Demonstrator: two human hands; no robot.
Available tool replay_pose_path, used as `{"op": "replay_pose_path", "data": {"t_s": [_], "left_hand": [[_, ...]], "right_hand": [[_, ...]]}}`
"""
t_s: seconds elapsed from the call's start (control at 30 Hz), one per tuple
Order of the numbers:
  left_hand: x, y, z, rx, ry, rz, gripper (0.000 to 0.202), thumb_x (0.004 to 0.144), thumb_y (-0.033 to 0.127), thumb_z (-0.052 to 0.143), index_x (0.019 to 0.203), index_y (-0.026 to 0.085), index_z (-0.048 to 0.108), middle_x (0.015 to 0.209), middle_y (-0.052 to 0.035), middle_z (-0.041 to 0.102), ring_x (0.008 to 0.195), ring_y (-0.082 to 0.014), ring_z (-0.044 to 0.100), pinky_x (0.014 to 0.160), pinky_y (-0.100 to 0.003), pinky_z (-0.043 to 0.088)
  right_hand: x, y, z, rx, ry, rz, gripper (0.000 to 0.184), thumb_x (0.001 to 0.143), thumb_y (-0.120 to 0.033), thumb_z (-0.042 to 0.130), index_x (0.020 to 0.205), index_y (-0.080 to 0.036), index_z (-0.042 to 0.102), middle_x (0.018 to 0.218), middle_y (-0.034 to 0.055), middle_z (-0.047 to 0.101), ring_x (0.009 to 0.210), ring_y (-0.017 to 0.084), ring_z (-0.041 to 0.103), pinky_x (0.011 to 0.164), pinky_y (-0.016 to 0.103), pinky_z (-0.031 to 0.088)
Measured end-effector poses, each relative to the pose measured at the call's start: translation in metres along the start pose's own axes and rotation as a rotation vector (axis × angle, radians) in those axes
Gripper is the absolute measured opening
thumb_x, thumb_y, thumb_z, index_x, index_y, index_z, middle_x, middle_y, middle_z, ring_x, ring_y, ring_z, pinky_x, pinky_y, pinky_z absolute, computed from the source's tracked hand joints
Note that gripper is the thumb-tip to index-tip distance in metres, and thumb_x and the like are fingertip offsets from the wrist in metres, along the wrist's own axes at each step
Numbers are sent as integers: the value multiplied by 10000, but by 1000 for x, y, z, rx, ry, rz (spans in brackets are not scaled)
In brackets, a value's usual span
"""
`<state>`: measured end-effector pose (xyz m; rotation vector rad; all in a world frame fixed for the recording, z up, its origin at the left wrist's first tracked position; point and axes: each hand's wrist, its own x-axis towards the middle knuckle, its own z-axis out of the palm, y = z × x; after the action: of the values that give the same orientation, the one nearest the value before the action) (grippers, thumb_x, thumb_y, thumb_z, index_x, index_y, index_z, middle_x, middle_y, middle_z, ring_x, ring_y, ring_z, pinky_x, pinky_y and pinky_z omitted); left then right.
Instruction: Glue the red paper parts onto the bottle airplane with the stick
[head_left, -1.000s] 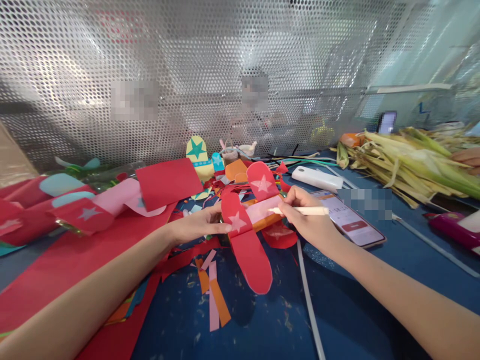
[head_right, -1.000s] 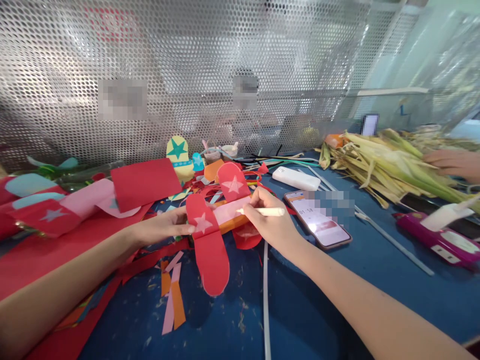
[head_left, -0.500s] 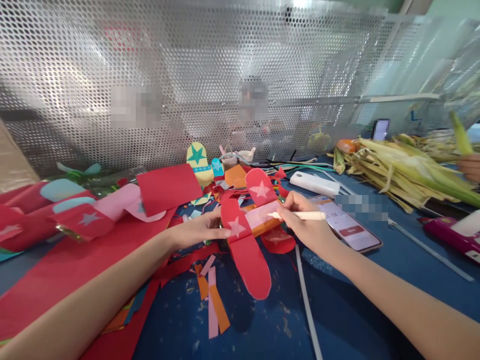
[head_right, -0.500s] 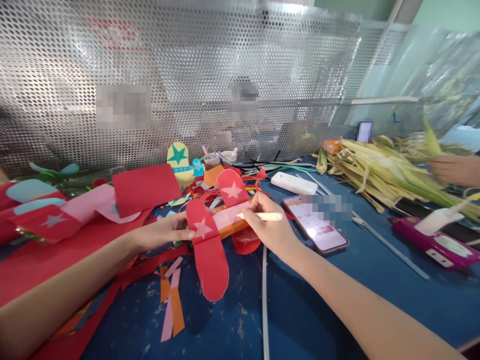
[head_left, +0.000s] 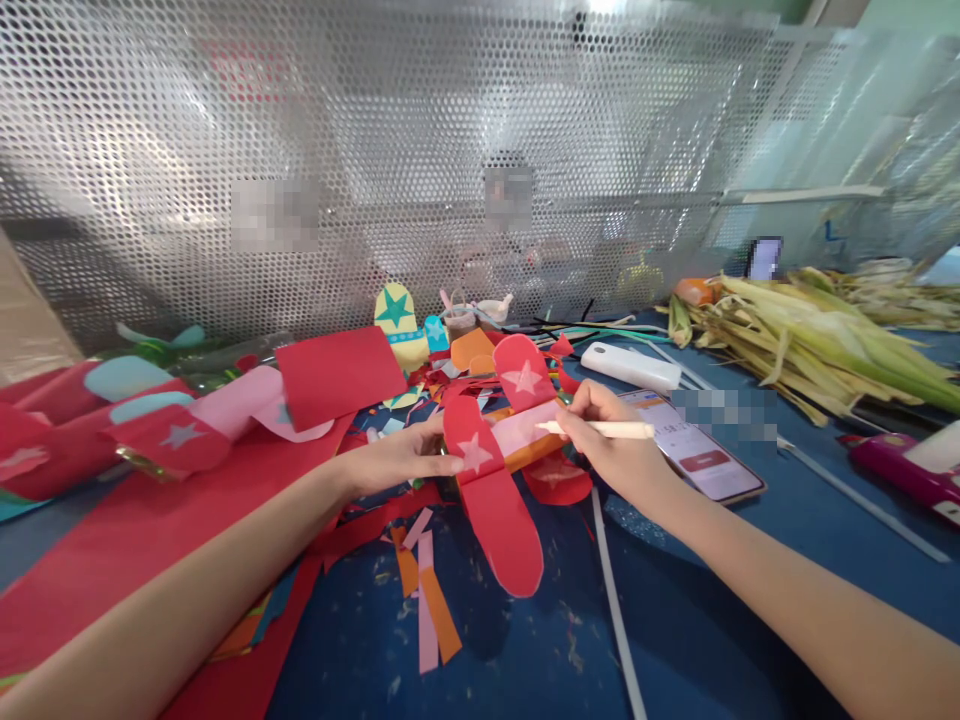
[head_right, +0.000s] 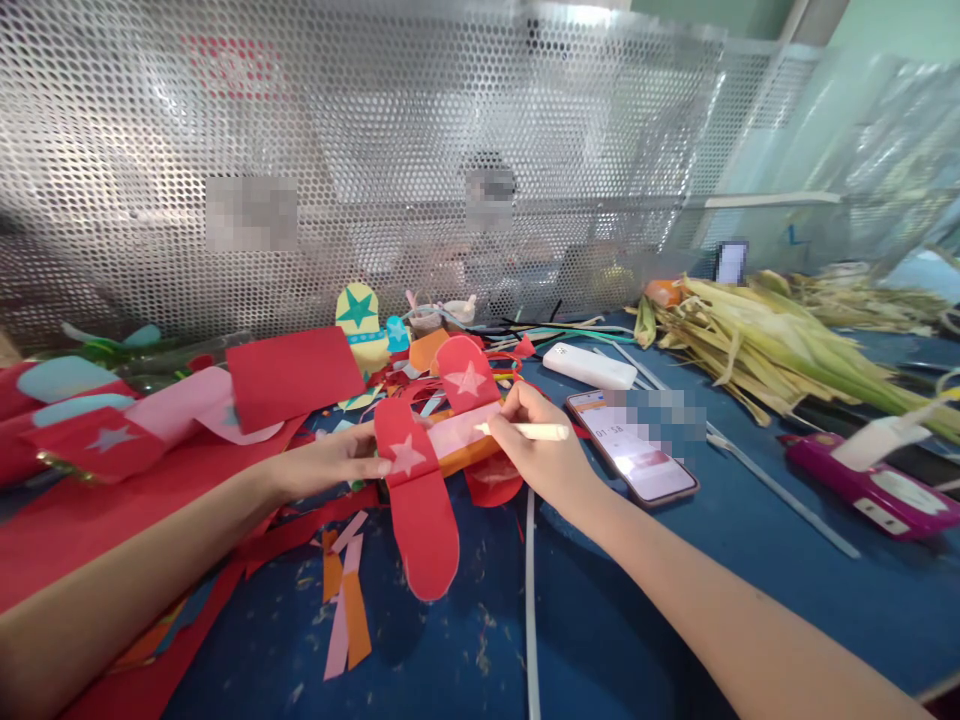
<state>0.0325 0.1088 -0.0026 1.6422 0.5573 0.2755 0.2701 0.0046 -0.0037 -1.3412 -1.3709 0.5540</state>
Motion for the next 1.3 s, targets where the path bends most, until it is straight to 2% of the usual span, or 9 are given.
{"op": "replay_pose_path", "data": {"t_s": [0.63, 0.83, 1.3], "left_hand": [[-2, 3, 1, 12, 22, -39, 554, 693, 493, 768, 1150, 232, 597, 1232, -82, 630, 1179, -288, 552, 990, -445, 417], [-1, 4, 1, 29, 0, -10, 564, 715, 487, 750, 1180, 220, 574, 1300, -88, 591, 1236, -294, 511, 1011, -430, 401], [-1, 4, 1, 44, 2, -22, 584, 704, 517, 749, 1167, 214, 564, 1301, -96, 584, 1245, -307, 502, 1013, -441, 397]], "right_hand": [[1, 0, -1, -13, -4, -15, 218, 785, -259, 548, 640, -239, 387, 516, -70, 452, 476, 108, 400, 481, 260, 282], [0, -2, -2, -26, -22, -19, 208, 778, -264, 542, 637, -239, 391, 509, -72, 426, 469, 106, 380, 474, 262, 268], [0, 0, -1, -7, -1, -21, 217, 783, -265, 545, 633, -238, 391, 513, -71, 424, 474, 106, 371, 477, 259, 278]]}}
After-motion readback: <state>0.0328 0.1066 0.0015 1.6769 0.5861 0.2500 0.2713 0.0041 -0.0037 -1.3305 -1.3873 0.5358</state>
